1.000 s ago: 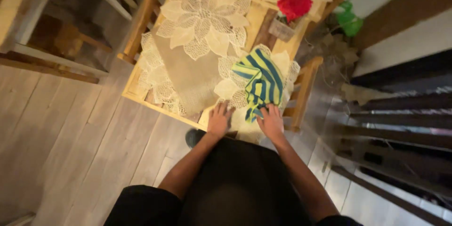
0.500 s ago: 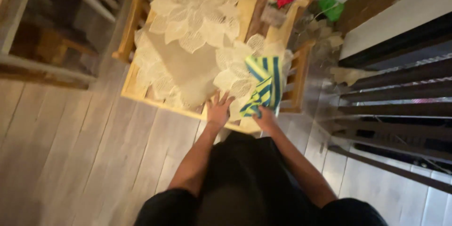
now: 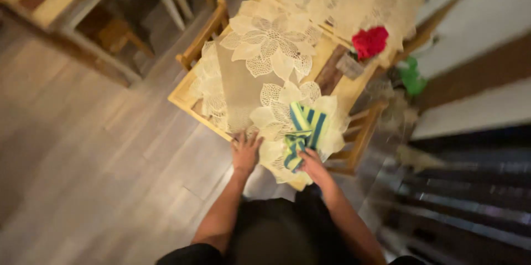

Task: Wiping down multiple wooden tables and arranging lace doilies in a restaurant setting.

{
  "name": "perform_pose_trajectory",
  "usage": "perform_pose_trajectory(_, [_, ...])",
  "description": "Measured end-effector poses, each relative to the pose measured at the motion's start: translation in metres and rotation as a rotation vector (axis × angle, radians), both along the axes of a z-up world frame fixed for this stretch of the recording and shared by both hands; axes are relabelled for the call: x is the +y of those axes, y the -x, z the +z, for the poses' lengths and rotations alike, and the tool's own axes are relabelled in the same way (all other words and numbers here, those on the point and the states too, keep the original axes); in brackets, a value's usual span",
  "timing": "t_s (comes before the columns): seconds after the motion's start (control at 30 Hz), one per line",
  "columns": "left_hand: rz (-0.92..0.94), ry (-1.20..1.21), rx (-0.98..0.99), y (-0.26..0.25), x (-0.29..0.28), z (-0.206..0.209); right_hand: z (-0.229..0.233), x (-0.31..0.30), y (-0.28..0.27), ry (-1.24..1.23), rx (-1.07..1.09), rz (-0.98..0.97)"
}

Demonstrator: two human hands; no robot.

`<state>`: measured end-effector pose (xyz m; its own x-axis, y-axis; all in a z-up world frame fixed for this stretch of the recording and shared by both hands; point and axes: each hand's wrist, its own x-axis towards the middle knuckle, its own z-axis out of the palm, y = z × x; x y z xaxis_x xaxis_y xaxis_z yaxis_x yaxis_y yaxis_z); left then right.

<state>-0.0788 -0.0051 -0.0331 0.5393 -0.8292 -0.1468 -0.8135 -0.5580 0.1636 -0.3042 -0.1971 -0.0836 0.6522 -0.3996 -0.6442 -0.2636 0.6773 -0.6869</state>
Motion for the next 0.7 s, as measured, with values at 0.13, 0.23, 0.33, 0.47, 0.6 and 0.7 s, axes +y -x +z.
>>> perform_pose_trajectory(0.13, [0.388,-0.114,0.15,0.039,-0.005,0.032,0.143,-0.056,-0.021,0.057,-0.222,0.121])
perform_pose_trajectory(0.23, [0.626,-0.061,0.312,0.065,-0.024,0.02,0.24,-0.103,-0.023,0.844,-0.285,0.465])
perform_pose_trajectory(0.33, [0.729,0.098,0.222,0.093,-0.046,-0.007,0.149,-0.192,0.003,1.506,-0.176,0.625])
perform_pose_trajectory(0.47, [0.741,0.302,0.153,0.134,-0.091,-0.014,0.126,-0.221,0.023,0.675,0.2,0.504])
perform_pose_trajectory(0.6, [0.749,0.247,0.252,0.181,-0.105,0.017,0.067,-0.223,0.041,0.62,0.082,0.652])
perform_pose_trajectory(0.7, [0.752,0.072,0.343,0.196,-0.095,0.029,0.063,-0.211,0.022,0.829,-0.365,0.717])
